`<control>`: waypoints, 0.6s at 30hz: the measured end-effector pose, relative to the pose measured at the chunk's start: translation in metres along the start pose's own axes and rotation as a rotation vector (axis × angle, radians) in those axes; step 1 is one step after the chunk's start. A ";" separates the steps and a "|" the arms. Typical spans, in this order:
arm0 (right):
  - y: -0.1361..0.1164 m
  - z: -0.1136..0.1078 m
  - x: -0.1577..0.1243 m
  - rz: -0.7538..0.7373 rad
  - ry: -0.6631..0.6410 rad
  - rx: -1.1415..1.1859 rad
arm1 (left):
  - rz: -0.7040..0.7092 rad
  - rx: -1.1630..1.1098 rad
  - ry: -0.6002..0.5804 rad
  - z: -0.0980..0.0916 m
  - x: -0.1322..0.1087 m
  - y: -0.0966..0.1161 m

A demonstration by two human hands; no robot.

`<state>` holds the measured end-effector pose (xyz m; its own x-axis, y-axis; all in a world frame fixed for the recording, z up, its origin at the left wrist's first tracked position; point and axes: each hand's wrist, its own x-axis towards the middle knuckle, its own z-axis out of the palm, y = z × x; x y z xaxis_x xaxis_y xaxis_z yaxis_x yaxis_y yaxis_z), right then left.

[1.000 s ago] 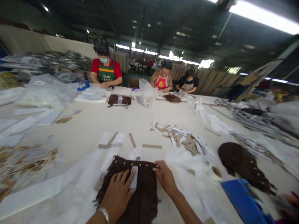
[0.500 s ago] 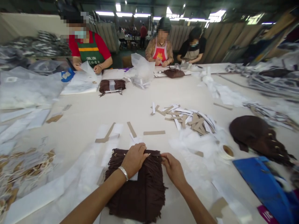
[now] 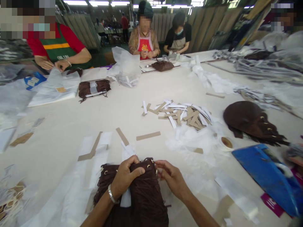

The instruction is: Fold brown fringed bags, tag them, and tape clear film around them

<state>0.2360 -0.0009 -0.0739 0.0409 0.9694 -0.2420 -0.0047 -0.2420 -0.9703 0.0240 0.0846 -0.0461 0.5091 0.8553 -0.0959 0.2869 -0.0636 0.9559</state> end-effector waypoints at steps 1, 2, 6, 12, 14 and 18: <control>-0.005 0.004 -0.001 -0.025 -0.024 0.000 | 0.006 -0.064 -0.007 -0.001 -0.001 -0.002; -0.009 0.008 -0.001 -0.055 -0.038 0.002 | 0.014 -0.122 -0.018 -0.002 -0.002 -0.004; -0.018 0.022 0.004 -0.176 0.004 -0.040 | 0.053 -0.300 -0.074 -0.003 -0.004 -0.007; -0.019 0.028 0.005 -0.148 0.058 -0.173 | 0.073 -0.400 -0.072 -0.005 -0.003 -0.006; -0.019 0.029 0.003 -0.146 0.041 -0.211 | 0.074 -0.427 -0.062 -0.005 -0.003 -0.006; -0.018 0.030 0.001 -0.188 0.000 -0.295 | 0.046 -0.467 -0.064 -0.005 -0.005 -0.006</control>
<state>0.2060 0.0055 -0.0570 0.0142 0.9981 -0.0594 0.2920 -0.0610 -0.9545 0.0154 0.0834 -0.0495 0.5657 0.8228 -0.0536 -0.1256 0.1502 0.9807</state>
